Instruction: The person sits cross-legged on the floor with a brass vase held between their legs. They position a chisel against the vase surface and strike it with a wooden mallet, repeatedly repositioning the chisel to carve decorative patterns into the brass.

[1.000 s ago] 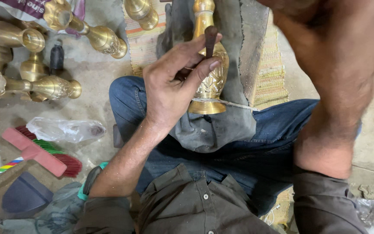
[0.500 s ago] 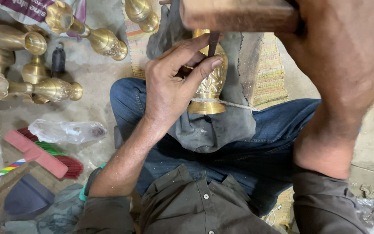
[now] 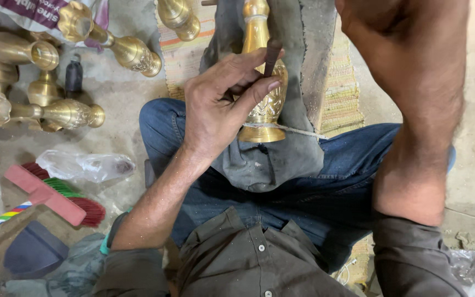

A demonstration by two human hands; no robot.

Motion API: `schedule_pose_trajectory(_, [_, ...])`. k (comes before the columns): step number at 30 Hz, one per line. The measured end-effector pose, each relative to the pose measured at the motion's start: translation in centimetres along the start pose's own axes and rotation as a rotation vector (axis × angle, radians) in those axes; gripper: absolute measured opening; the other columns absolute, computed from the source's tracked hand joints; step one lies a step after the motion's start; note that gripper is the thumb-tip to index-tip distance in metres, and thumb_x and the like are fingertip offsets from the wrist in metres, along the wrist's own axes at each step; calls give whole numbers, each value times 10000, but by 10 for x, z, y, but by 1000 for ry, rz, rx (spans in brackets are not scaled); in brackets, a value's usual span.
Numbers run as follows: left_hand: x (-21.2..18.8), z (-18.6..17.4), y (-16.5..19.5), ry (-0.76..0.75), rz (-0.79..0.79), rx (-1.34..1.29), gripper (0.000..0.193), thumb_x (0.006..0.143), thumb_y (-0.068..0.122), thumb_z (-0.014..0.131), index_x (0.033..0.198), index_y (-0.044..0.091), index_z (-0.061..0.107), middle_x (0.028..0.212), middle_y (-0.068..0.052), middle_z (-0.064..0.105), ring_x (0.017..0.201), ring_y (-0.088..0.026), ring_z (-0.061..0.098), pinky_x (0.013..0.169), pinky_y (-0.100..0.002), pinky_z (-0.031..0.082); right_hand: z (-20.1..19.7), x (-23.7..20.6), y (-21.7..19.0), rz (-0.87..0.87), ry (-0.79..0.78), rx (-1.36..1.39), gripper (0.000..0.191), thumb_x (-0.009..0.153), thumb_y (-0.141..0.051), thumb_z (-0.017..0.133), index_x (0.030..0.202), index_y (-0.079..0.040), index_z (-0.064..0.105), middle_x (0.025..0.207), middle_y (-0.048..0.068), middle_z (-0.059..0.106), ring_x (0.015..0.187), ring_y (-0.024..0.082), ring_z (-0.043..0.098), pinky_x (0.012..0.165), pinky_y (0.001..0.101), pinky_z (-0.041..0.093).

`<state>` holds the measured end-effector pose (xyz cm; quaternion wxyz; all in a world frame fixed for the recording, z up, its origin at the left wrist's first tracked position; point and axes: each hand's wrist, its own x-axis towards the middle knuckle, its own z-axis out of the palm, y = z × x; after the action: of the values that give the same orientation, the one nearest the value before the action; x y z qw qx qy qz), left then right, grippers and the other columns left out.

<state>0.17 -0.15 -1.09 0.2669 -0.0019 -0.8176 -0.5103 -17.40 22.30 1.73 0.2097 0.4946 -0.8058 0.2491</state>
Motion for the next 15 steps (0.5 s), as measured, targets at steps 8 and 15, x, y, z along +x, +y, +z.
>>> schedule_pose_trajectory(8, [2,-3,-3,-142,85,141,315,1013,199,787,1281,58,698,1083,-46,768,916,-114,784,757,-248,671,26,-13,21,-23,79,41,213,1012,-26,772,1138,-1,603,871,81,553,723,171,536,652,280,414])
schedule_pose_trajectory(15, [4,-8,8,-180,113,113,354,1045,191,786,1355,71,667,1117,-38,748,993,-131,787,835,-240,673,67,-19,54,260,91,774,141,1054,19,703,1185,48,661,985,124,662,819,202,605,693,254,465])
